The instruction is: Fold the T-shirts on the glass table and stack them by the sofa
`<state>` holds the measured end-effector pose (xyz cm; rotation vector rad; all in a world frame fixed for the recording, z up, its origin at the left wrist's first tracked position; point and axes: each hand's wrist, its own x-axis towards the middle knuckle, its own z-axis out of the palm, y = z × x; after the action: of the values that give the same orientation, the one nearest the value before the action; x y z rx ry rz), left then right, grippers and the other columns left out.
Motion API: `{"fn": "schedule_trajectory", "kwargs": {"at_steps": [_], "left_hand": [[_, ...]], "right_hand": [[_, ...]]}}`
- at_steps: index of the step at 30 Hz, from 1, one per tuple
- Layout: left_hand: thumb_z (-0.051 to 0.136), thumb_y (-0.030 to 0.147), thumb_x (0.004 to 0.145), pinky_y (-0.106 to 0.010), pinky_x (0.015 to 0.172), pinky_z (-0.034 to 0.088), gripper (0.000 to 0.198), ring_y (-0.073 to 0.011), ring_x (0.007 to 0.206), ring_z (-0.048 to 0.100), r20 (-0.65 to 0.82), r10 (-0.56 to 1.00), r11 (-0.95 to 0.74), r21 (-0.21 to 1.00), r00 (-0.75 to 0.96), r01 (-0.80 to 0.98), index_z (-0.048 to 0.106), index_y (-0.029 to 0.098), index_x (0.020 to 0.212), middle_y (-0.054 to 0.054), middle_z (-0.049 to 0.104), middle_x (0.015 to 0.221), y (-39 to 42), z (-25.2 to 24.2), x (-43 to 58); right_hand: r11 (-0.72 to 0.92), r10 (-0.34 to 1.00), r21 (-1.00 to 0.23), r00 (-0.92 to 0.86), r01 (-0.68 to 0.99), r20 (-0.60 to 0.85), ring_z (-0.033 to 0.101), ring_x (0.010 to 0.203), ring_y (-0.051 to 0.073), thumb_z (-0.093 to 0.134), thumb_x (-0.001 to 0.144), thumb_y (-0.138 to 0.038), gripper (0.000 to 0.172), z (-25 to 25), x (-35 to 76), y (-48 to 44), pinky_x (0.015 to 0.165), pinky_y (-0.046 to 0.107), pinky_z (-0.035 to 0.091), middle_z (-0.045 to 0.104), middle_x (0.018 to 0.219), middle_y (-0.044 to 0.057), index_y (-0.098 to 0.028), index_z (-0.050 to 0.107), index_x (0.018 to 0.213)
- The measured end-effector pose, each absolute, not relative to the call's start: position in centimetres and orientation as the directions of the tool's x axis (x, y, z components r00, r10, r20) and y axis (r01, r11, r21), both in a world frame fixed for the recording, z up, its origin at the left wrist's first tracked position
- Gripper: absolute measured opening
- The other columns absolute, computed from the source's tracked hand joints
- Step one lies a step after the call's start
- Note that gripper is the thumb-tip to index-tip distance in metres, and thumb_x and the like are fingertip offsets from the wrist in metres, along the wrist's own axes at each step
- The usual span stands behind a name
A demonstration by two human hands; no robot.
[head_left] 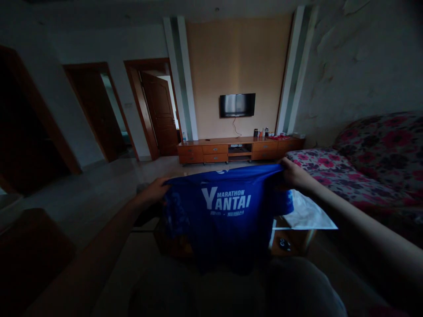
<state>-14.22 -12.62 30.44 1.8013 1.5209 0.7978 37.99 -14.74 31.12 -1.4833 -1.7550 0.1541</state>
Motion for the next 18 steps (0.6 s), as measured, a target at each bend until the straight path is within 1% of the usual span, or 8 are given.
{"fn": "schedule_trajectory", "kwargs": {"at_steps": [2,4,5,7,10,13,16,18], "left_hand": [[0.061,0.042,0.078,-0.033,0.066,0.059,0.041,-0.0237,0.085,0.069,0.038,0.994,-0.083,0.873,0.103,0.48,0.068,0.021,0.114,-0.004,0.073,0.093,-12.5,29.8,-13.9],[0.058,0.038,0.079,-0.034,0.071,0.059,0.037,-0.0237,0.087,0.07,0.117,0.992,-0.126,0.852,0.05,0.509,0.068,0.02,0.11,-0.005,0.074,0.096,-12.0,29.3,-13.9],[0.056,0.036,0.079,-0.035,0.075,0.059,0.035,-0.0243,0.087,0.07,0.182,0.983,-0.162,0.797,0.024,0.582,0.069,0.02,0.107,-0.005,0.074,0.095,-11.8,29.2,-14.0],[0.052,0.029,0.076,-0.037,0.085,0.056,0.033,-0.0256,0.092,0.069,0.338,0.941,-0.243,0.62,0.025,0.746,0.071,0.02,0.102,-0.005,0.074,0.096,-11.3,29.3,-14.5],[0.05,0.02,0.068,-0.037,0.101,0.049,0.04,-0.0258,0.106,0.066,0.519,0.843,-0.366,0.361,0.142,0.858,0.072,0.02,0.102,-0.006,0.073,0.108,-11.1,30.0,-15.6],[0.048,0.013,0.062,-0.037,0.103,0.048,0.049,-0.0254,0.108,0.065,0.598,0.784,-0.374,0.242,0.166,0.895,0.071,0.019,0.104,-0.007,0.072,0.11,-11.4,30.9,-16.2],[0.045,0.01,0.063,-0.039,0.103,0.048,0.05,-0.0255,0.109,0.064,0.667,0.742,-0.31,0.246,0.071,0.918,0.071,0.018,0.105,-0.008,0.071,0.111,-11.6,31.4,-15.9],[0.045,0.01,0.067,-0.037,0.096,0.052,0.048,-0.0245,0.101,0.067,0.657,0.753,-0.257,0.35,-0.04,0.901,0.07,0.019,0.107,-0.006,0.072,0.105,-11.6,31.6,-15.2]], "right_hand": [[0.229,0.853,-0.54,0.1,0.81,0.512,0.061,0.06,0.018,0.054,0.074,-0.016,0.029,31.2,37.4,-14.6,0.063,0.03,0.053,0.063,0.072,0.0,-0.022,0.06,0.102],[0.194,0.812,-0.465,0.125,0.864,0.57,0.064,0.069,0.02,0.047,0.073,-0.011,0.036,31.4,36.9,-14.5,0.071,0.032,0.052,0.067,0.082,0.004,-0.022,0.06,0.105],[0.199,0.786,-0.417,0.11,0.887,0.608,0.065,0.075,0.022,0.045,0.073,-0.01,0.038,31.5,36.8,-14.4,0.076,0.033,0.052,0.068,0.087,0.005,-0.021,0.061,0.106],[0.223,0.734,-0.327,0.063,0.918,0.676,0.065,0.083,0.024,0.044,0.075,-0.01,0.037,31.8,36.8,-14.3,0.082,0.034,0.051,0.068,0.092,0.009,-0.019,0.062,0.106],[0.244,0.665,-0.232,0.012,0.941,0.747,0.064,0.089,0.027,0.047,0.079,-0.017,0.031,31.9,37.5,-14.2,0.086,0.036,0.05,0.066,0.097,0.013,-0.015,0.064,0.106],[0.265,0.619,-0.185,-0.019,0.946,0.785,0.062,0.098,0.028,0.051,0.08,-0.021,0.035,31.8,38.4,-14.1,0.091,0.037,0.049,0.064,0.104,0.015,-0.013,0.064,0.111],[0.238,0.639,-0.187,-0.009,0.953,0.769,0.062,0.094,0.026,0.05,0.082,-0.024,0.031,31.7,38.9,-14.0,0.088,0.035,0.049,0.063,0.1,0.013,-0.015,0.066,0.108],[0.21,0.655,-0.21,0.022,0.955,0.755,0.061,0.087,0.025,0.047,0.085,-0.024,0.026,31.7,39.0,-13.8,0.084,0.034,0.048,0.062,0.094,0.012,-0.017,0.066,0.101]]}}
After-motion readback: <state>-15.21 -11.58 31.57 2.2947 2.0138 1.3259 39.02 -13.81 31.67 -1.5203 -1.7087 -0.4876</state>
